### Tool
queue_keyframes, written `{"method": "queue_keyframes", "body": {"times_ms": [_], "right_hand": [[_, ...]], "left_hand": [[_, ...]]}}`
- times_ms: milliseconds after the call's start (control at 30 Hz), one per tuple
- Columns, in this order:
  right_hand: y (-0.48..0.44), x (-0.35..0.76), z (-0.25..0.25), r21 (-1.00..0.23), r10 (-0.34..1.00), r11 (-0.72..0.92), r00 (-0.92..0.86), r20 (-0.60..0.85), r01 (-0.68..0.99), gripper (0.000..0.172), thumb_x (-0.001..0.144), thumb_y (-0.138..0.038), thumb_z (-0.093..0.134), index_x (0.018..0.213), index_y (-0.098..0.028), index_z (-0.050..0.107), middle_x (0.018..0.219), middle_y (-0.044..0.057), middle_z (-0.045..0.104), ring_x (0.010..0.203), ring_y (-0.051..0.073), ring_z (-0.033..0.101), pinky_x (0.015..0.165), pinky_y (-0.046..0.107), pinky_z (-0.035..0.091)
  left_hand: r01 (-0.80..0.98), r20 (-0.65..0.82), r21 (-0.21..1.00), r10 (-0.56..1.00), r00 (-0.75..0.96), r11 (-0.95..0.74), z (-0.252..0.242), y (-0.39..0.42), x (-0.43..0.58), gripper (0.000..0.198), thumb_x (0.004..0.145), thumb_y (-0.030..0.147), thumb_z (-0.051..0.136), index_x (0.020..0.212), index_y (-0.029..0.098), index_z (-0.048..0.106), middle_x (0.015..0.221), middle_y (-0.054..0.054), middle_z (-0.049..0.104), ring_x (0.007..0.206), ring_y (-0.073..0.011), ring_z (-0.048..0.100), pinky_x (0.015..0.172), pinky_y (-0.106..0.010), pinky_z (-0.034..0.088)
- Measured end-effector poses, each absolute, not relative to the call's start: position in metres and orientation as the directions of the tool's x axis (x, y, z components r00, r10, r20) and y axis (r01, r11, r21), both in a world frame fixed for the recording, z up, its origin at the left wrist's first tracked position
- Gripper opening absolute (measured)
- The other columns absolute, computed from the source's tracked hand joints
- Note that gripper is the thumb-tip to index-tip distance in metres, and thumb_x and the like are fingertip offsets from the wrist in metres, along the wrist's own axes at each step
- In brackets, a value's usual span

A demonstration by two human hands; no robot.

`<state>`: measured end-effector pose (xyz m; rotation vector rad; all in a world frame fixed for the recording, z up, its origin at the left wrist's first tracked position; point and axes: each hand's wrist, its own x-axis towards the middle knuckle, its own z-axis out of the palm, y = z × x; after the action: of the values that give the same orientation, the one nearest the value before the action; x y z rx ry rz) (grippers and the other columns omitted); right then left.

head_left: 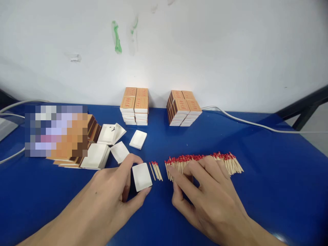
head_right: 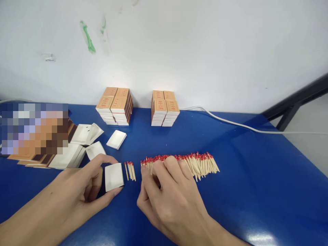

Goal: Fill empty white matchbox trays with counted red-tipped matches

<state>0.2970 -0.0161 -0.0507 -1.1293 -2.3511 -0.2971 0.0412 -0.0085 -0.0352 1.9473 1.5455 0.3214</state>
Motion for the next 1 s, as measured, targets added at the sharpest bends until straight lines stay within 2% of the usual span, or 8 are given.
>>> {"method": "queue_keyframes", "body": {"times_ms": [567, 733, 900, 1000], "right_hand": [[-0.0166, 0.2977, -0.0525, -0.033, 0.667, 0.642, -0.537, 0.517, 0.766, 0.021, 0.108, -0.014, 0.063, 0.113, -0.01, 0.083, 0.088, 0.007, 0.06, 0.086, 0.025, 0.042, 0.078, 0.042, 0.036], [-0.016, 0.2969, -0.0516, -0.056, 0.673, 0.659, -0.555, 0.489, 0.75, 0.021, 0.11, -0.015, 0.062, 0.116, -0.01, 0.082, 0.09, 0.006, 0.062, 0.087, 0.024, 0.044, 0.078, 0.041, 0.037], [-0.0163, 0.2949, -0.0504, -0.03, 0.659, 0.672, -0.579, 0.48, 0.74, 0.028, 0.113, -0.018, 0.059, 0.125, -0.009, 0.083, 0.089, 0.006, 0.062, 0.088, 0.026, 0.044, 0.078, 0.041, 0.036], [-0.0171, 0.2946, -0.0505, -0.048, 0.667, 0.658, -0.552, 0.5, 0.751, 0.026, 0.111, -0.016, 0.06, 0.119, -0.008, 0.083, 0.089, 0.007, 0.062, 0.087, 0.025, 0.044, 0.079, 0.041, 0.037]], "left_hand": [[0.81, -0.215, 0.577, 0.937, 0.277, -0.107, -0.0357, -0.0064, 0.0419, 0.028, 0.104, 0.053, 0.064, 0.124, 0.034, 0.063, 0.06, 0.012, 0.054, 0.047, -0.0116, 0.057, 0.047, -0.02, 0.038], [0.805, -0.202, 0.581, 0.937, 0.287, -0.121, -0.0343, -0.0062, 0.0414, 0.028, 0.103, 0.053, 0.064, 0.122, 0.033, 0.064, 0.059, 0.012, 0.053, 0.045, -0.011, 0.054, 0.045, -0.02, 0.036], [0.799, -0.2, 0.59, 0.936, 0.288, -0.12, -0.0353, -0.007, 0.0412, 0.031, 0.103, 0.053, 0.064, 0.126, 0.032, 0.063, 0.058, 0.012, 0.053, 0.046, -0.0117, 0.055, 0.046, -0.02, 0.037], [0.803, -0.202, 0.585, 0.939, 0.278, -0.112, -0.0356, -0.0072, 0.0423, 0.031, 0.102, 0.053, 0.065, 0.125, 0.032, 0.064, 0.058, 0.012, 0.054, 0.046, -0.0117, 0.056, 0.046, -0.019, 0.038]]}}
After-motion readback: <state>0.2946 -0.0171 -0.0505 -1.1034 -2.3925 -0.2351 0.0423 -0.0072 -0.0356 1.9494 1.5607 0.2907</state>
